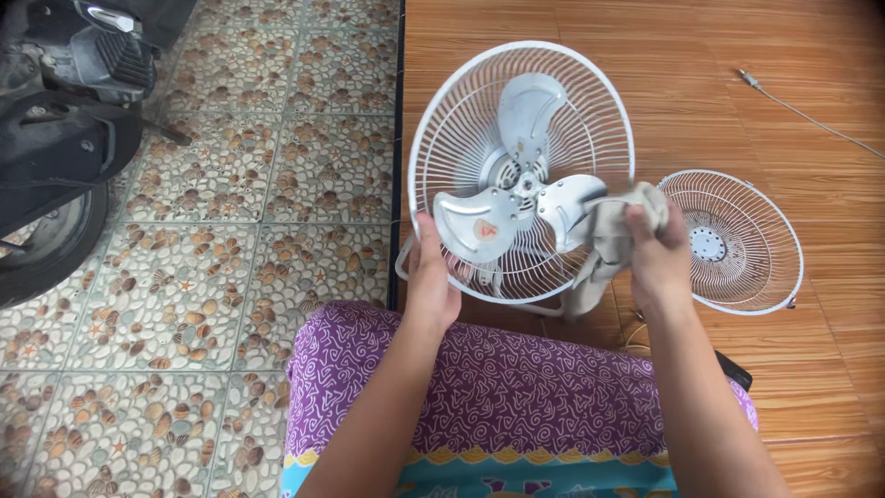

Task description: The person wipes the front grill of a small electric fan with a cloth, then removes the front grill, fan blades, and rear grill using a screwdriver. The person continues to wipe the removed parts and the fan base.

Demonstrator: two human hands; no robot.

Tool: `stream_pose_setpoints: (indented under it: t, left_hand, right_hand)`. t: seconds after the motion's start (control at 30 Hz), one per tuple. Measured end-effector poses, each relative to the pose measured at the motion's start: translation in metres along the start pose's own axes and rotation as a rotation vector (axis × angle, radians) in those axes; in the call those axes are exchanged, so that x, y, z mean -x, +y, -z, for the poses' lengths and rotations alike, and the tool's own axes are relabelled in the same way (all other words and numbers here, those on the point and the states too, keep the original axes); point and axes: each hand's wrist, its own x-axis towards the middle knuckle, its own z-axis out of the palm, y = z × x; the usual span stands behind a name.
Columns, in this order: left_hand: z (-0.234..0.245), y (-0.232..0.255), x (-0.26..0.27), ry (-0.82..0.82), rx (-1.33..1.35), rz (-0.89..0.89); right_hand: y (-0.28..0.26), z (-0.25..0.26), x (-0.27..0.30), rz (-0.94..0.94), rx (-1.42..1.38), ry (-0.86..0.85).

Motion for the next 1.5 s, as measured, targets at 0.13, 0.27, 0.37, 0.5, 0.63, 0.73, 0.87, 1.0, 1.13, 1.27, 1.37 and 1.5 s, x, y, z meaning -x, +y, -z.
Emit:
stream_pose_setpoints:
  t: [0.13, 0.27, 0.37, 0.5, 0.63, 0.73, 0.87, 1.0, 1.13, 1.27, 1.37, 1.5]
  left_hand:
    - [-0.01, -0.001, -0.019, -0.051, -0.036, -0.02]
    - [-0.014, -0.001, -0.023, -0.034, -0.111, 0.038]
    - [-0.017, -0.001, -0.017, -0.1, 0.0, -0.016]
    - [-0.023, 0.004, -0.01, -0.168, 0.042, -0.031]
    - [-0.025, 0.008, -0.007, -0.141, 0.056, -0.017]
    - [-0.023, 0.009, -0.004, -0.149, 0.052, -0.02]
    - [-0.026, 0.009, -0.004, -0.215, 0.082, -0.041]
    - [-0.026, 0.01, -0.005, -0.14, 0.042, 0.004]
    - [-0.021, 0.013, -0.002, -0.149, 0.012, 0.007]
    - [-0.019, 0.01, -0.003, -0.163, 0.022, -0.01]
    - [-0.018, 0.01, -0.005, -0.177, 0.021, -0.042]
    - [-0.017, 0.009, -0.002, -0.18, 0.008, -0.073]
  right_hand:
    - [-0.024, -0.007, 0.041, 0.089, -0.239, 0.021]
    - [-0.042, -0.043, 0.071, 0.352, -0.002, -0.055]
    - [-0.052, -0.082, 0.074, 0.58, 0.357, -0.142]
    - [-0.058, -0.132, 0.058, 0.807, 0.969, -0.211]
    - [-0.053, -0.155, 0.078, 0.806, 0.947, -0.22]
    - [-0.048, -0.153, 0.096, 0.747, 0.925, -0.298]
    - [-0.051, -0.132, 0.1, 0.616, 0.871, -0.463]
    - [-0.064, -0.09, 0.095, 0.43, 0.596, -0.252]
    - [-0.076, -0.043, 0.089, 0.311, 0.332, -0.047]
    - [-0.054, -0.027, 0.101, 0.097, 0.478, -0.118]
    - [-0.03, -0.03, 0.109, -0.136, 0.555, -0.196]
    - [-0.015, -0.031, 0.118, -0.19, 0.83, -0.525]
